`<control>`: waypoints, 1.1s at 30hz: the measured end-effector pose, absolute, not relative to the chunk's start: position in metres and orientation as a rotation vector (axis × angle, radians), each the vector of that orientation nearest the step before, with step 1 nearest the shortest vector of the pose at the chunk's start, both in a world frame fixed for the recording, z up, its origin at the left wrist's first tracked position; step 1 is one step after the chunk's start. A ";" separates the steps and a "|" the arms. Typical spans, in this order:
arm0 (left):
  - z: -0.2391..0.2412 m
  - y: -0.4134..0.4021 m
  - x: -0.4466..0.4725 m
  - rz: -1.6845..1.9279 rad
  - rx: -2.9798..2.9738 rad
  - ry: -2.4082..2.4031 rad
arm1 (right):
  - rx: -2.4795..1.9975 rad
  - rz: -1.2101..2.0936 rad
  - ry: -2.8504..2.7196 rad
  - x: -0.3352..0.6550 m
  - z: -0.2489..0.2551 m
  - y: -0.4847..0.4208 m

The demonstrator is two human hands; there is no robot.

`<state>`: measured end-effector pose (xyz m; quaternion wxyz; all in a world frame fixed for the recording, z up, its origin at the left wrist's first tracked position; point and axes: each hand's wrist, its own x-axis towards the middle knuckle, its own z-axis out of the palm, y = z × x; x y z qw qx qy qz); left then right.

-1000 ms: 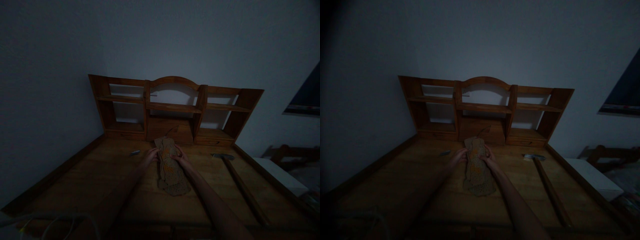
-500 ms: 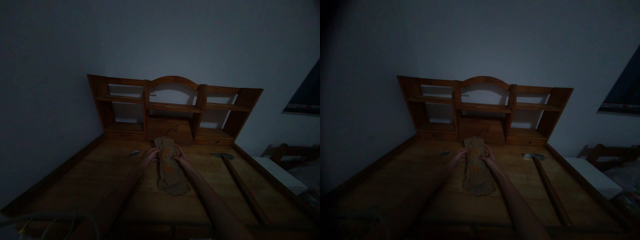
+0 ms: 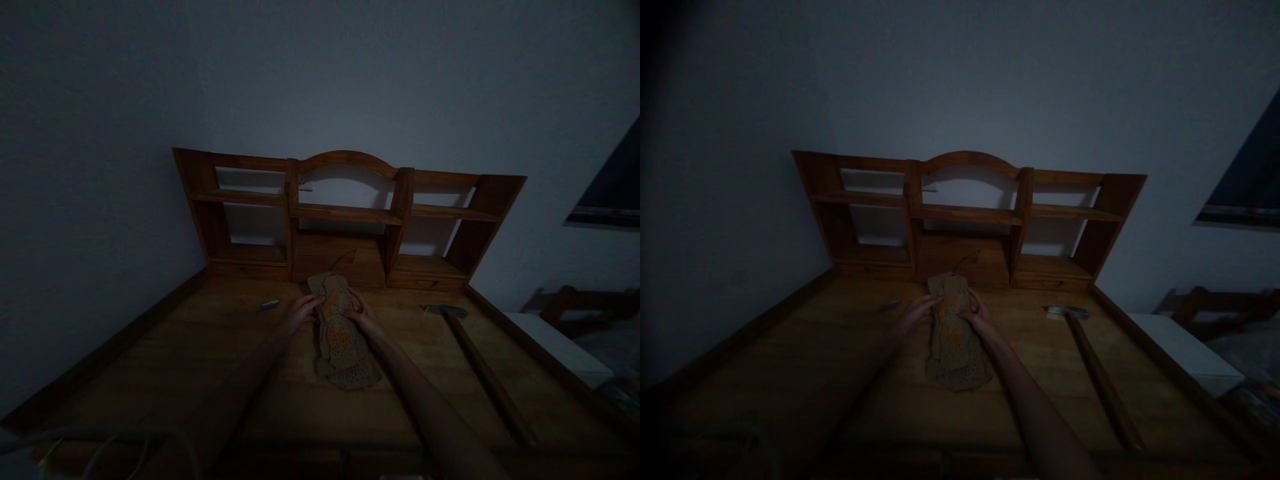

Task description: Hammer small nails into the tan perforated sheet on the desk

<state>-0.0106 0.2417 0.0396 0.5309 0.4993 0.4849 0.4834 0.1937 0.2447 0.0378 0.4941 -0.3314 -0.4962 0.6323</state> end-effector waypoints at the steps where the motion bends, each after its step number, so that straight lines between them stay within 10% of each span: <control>1: 0.040 0.242 -0.010 1.166 1.198 1.167 | -0.808 1.534 -1.209 0.194 0.038 0.245; 33: 0.026 0.255 -0.012 1.237 1.251 1.176 | -0.818 1.555 -1.195 0.193 0.045 0.239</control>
